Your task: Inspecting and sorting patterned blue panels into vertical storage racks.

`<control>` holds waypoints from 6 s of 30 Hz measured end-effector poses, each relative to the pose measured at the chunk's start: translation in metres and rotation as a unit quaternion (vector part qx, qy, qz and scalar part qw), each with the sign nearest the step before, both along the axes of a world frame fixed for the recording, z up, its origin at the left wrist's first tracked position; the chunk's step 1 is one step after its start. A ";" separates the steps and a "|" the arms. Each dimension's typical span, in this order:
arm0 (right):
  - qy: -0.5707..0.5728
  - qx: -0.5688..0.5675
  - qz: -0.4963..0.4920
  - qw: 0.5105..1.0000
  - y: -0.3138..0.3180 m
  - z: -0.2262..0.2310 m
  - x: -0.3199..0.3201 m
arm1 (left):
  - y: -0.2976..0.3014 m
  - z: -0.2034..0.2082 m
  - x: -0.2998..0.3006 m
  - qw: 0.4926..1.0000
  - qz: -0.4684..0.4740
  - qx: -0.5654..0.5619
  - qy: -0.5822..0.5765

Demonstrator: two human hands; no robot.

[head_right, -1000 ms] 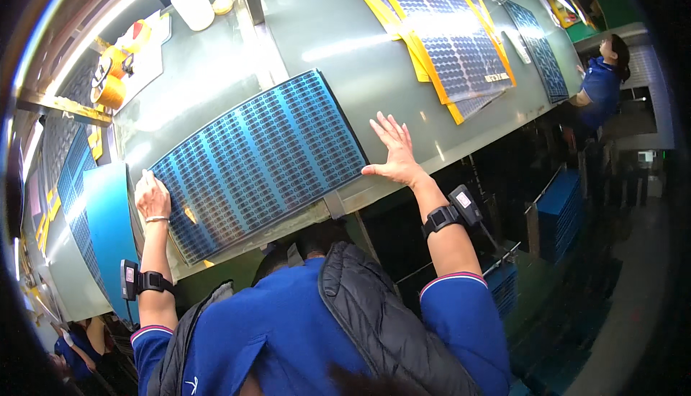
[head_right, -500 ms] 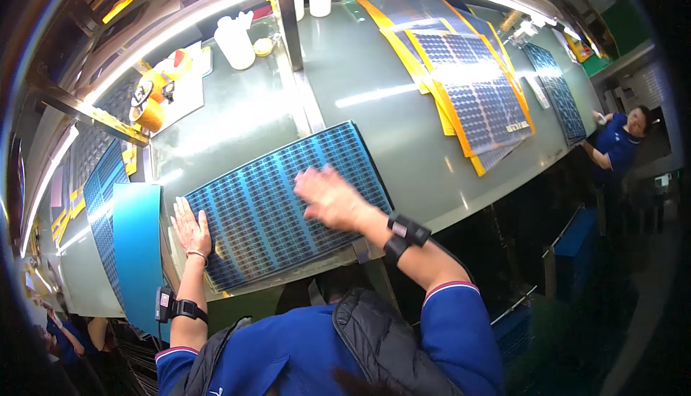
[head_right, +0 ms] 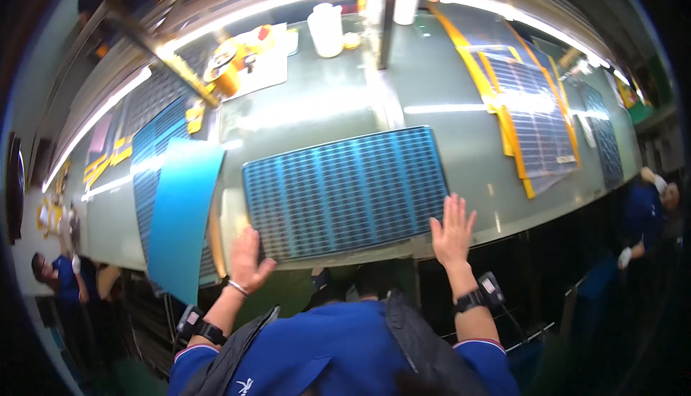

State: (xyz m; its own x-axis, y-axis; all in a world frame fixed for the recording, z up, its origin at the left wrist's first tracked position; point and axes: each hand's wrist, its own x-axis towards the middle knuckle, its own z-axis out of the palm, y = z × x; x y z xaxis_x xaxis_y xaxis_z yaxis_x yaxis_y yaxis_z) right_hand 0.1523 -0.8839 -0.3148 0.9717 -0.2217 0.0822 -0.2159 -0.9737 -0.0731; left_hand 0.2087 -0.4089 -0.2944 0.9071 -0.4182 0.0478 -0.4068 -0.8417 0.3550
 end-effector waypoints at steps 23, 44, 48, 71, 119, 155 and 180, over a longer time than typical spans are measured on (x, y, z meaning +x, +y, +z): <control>-0.134 0.110 0.248 0.953 0.195 0.061 0.015 | -0.002 0.109 0.112 0.872 0.168 -0.421 -0.185; -0.090 0.390 0.238 0.885 0.303 0.055 0.042 | 0.197 0.140 -0.121 0.882 0.317 -0.144 -0.319; 0.203 0.753 0.135 0.611 0.337 0.059 0.028 | 0.223 0.129 -0.123 0.587 0.452 -0.670 -0.045; 0.296 0.879 -0.041 0.372 0.354 0.035 0.023 | 0.075 0.063 -0.099 0.978 -0.178 -0.109 -0.014; -0.509 0.495 -0.272 0.650 0.051 0.155 -0.362 | 0.103 -0.001 0.050 0.799 0.146 -0.311 0.494; -0.235 0.208 -0.715 0.625 -0.044 0.083 -0.634 | 0.000 0.023 0.007 0.944 0.232 -0.105 0.208; -0.150 0.235 -0.699 0.658 -0.107 0.062 -0.636 | 0.116 -0.052 0.048 0.978 -0.081 -0.136 0.137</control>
